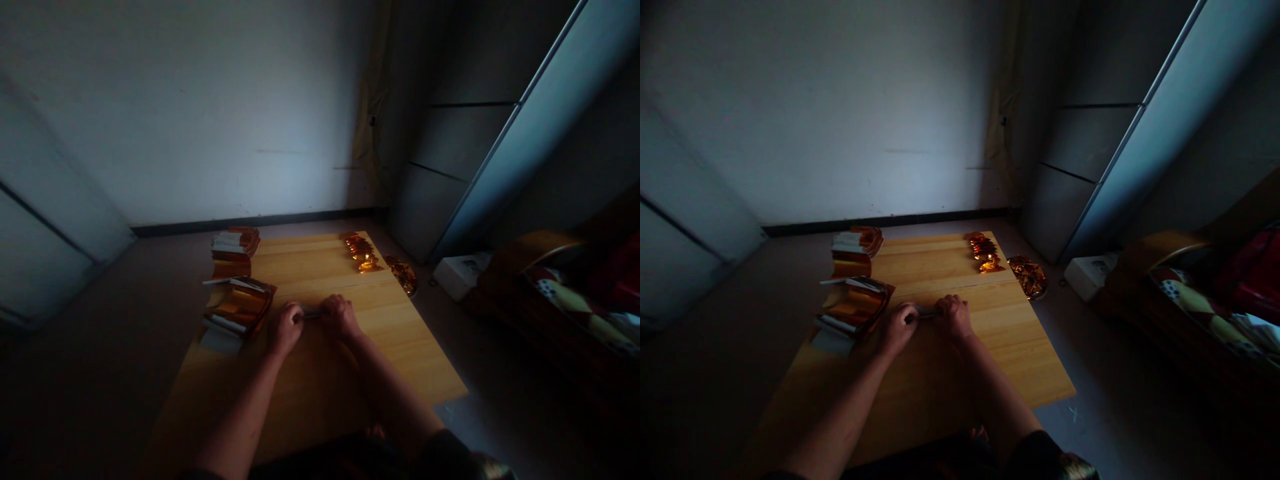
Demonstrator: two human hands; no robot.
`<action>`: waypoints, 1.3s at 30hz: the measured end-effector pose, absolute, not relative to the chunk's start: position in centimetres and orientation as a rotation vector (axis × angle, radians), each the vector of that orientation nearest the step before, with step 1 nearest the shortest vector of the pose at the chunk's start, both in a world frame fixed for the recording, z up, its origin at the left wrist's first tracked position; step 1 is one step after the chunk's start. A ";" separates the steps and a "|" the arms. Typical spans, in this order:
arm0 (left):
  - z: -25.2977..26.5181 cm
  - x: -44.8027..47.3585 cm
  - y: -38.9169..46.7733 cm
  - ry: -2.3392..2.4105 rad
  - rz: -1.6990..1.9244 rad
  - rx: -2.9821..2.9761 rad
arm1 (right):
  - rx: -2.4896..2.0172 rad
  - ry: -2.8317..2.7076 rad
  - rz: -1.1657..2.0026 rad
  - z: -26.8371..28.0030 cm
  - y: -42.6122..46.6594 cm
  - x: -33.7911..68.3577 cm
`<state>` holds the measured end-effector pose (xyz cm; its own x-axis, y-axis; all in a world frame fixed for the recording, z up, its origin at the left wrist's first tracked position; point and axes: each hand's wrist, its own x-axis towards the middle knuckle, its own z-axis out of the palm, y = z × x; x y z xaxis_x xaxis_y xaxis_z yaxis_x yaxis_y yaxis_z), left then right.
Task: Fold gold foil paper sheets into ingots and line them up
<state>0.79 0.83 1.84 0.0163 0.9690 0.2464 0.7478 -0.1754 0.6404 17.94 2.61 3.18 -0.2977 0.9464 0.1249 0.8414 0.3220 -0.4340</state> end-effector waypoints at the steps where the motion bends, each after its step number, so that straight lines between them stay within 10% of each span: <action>1: 2.0 0.9 0.7 1.766 0.924 1.944 | -1.592 -2.229 0.398 3.1 2.6 18.1; 39: 1.4 1.0 2.8 1.840 0.906 1.806 | -1.393 -2.203 0.056 1.8 1.4 18.4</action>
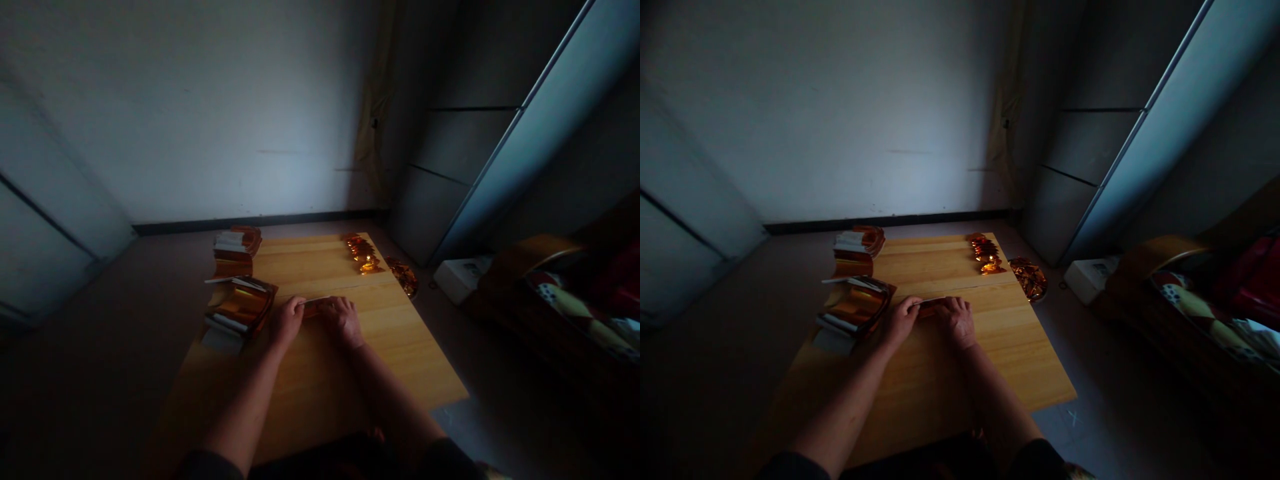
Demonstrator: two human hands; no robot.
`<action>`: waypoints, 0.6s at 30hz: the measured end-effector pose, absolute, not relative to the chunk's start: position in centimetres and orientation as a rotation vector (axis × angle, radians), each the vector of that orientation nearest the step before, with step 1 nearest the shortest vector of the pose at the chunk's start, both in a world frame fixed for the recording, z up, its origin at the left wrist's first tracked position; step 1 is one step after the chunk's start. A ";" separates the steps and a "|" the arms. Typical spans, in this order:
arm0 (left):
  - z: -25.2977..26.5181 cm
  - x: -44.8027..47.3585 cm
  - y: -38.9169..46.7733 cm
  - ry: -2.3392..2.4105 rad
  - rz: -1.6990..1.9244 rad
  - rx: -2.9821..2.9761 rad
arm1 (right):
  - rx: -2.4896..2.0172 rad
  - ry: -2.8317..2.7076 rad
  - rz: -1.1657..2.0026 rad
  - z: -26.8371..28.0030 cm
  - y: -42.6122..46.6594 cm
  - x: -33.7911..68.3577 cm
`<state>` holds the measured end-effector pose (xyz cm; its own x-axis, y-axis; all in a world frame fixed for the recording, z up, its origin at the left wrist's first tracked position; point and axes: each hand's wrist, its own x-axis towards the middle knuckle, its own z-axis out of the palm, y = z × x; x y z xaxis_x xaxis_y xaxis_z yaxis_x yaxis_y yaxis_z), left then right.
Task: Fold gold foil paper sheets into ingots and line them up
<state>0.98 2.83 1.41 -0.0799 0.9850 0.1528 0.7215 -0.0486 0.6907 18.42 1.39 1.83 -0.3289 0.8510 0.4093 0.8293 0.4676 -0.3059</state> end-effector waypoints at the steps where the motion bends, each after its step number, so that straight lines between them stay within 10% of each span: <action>1: 1.5 1.0 3.0 1.836 0.888 1.819 | -1.390 -2.202 0.076 1.7 1.5 18.4; 18: 1.4 1.0 2.1 1.857 0.764 2.217 | -1.285 -2.272 0.165 1.3 0.8 20.1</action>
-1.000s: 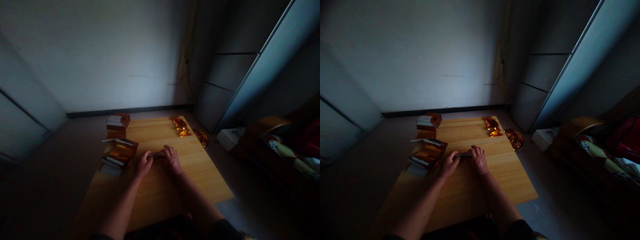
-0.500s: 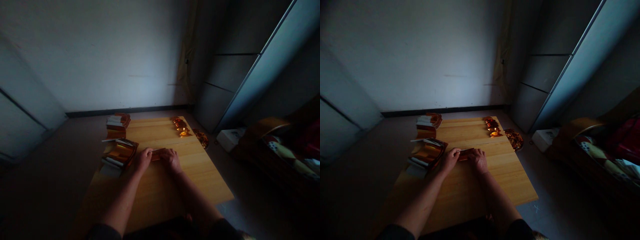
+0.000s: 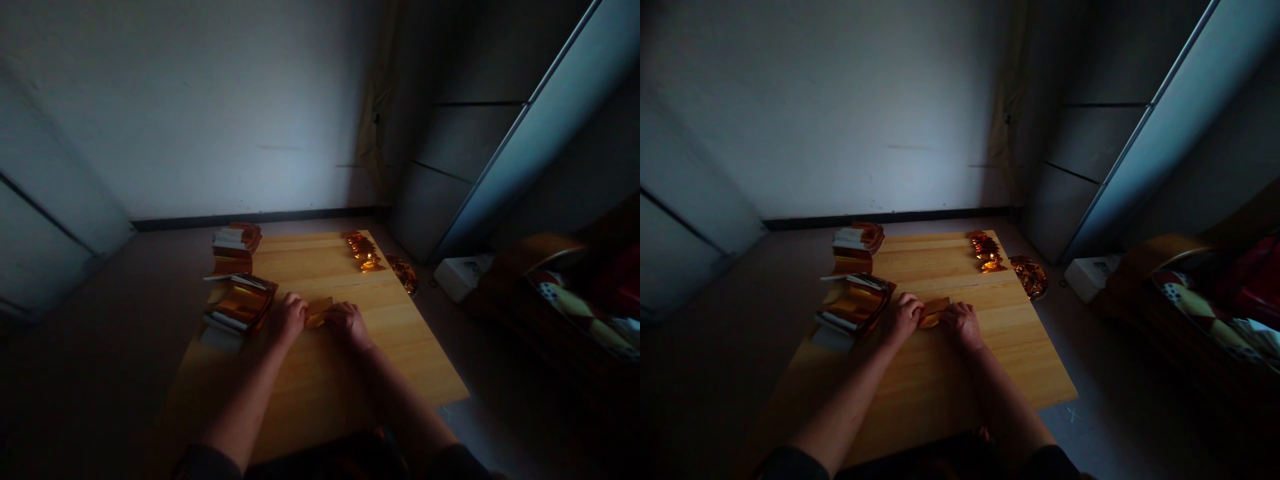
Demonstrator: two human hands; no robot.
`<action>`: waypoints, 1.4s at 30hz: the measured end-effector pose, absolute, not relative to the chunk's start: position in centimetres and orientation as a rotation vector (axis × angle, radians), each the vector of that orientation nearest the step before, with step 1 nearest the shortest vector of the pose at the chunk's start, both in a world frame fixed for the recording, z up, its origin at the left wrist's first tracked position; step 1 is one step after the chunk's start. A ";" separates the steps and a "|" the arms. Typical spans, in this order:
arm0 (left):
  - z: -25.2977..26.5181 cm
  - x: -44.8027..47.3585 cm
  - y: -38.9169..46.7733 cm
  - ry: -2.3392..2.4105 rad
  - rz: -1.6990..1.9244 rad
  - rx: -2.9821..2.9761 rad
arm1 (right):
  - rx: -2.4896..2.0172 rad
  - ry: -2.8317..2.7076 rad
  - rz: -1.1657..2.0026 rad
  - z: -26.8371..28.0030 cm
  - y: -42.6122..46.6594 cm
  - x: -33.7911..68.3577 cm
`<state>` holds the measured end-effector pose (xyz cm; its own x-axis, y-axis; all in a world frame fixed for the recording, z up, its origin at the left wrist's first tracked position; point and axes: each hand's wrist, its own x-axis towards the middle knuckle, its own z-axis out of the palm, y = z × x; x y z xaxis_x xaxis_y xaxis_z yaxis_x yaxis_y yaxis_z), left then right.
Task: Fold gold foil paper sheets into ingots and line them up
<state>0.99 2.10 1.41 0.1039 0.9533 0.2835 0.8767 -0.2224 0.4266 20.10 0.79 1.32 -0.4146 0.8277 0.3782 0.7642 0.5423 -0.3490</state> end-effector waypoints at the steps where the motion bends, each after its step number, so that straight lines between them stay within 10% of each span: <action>1: 1.4 0.9 1.9 1.848 0.773 2.250 | -1.298 -2.273 0.164 1.4 0.8 20.1; 42: 2.4 1.4 0.9 1.836 0.609 2.090 | -1.736 -2.068 0.322 2.7 2.4 18.6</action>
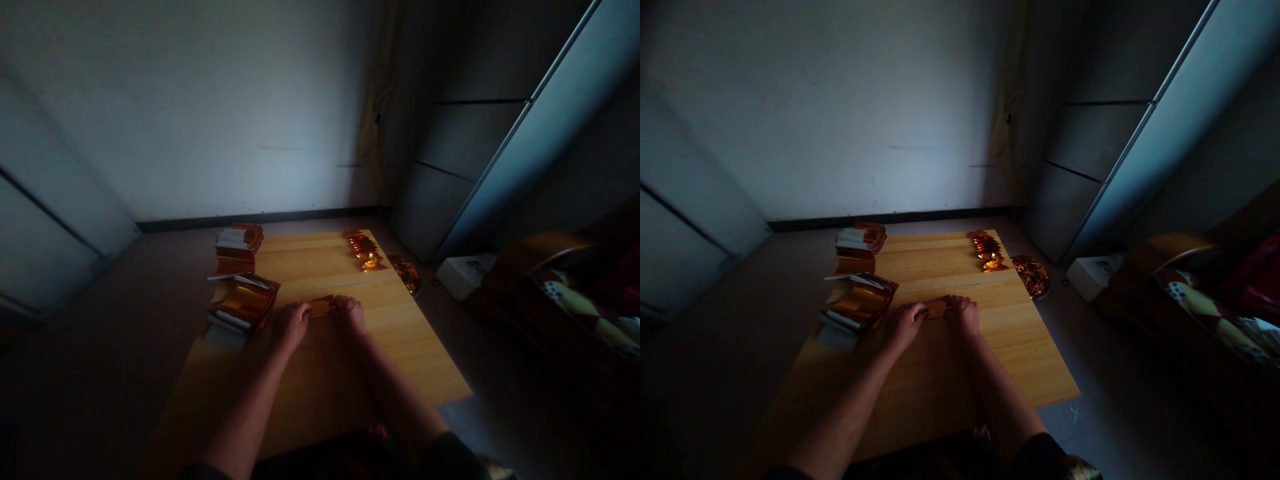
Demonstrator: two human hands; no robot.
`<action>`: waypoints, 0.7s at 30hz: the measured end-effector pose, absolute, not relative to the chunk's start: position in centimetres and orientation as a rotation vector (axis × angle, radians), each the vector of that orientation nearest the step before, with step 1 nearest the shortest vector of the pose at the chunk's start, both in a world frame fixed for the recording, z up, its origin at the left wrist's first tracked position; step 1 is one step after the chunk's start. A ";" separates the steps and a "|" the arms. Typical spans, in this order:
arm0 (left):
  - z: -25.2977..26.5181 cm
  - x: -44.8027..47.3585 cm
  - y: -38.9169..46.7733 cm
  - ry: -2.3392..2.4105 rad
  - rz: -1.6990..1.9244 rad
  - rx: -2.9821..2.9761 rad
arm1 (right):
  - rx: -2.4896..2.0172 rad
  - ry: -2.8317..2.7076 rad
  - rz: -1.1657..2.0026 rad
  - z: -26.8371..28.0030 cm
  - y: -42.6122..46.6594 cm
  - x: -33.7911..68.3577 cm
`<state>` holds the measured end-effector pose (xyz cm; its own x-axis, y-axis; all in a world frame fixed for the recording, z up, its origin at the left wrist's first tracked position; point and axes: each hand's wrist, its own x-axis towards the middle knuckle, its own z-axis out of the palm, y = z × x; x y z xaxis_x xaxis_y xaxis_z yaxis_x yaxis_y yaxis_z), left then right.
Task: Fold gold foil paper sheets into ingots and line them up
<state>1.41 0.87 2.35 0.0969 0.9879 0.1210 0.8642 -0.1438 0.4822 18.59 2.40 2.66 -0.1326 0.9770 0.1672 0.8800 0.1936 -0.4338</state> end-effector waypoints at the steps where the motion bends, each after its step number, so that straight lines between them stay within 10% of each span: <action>1: 2.3 1.4 0.9 1.836 0.605 2.106 | -1.753 -2.069 0.341 2.9 2.4 18.6; 21: 1.1 1.5 0.5 1.973 0.558 2.311 | -1.977 -1.972 0.379 3.2 3.3 18.2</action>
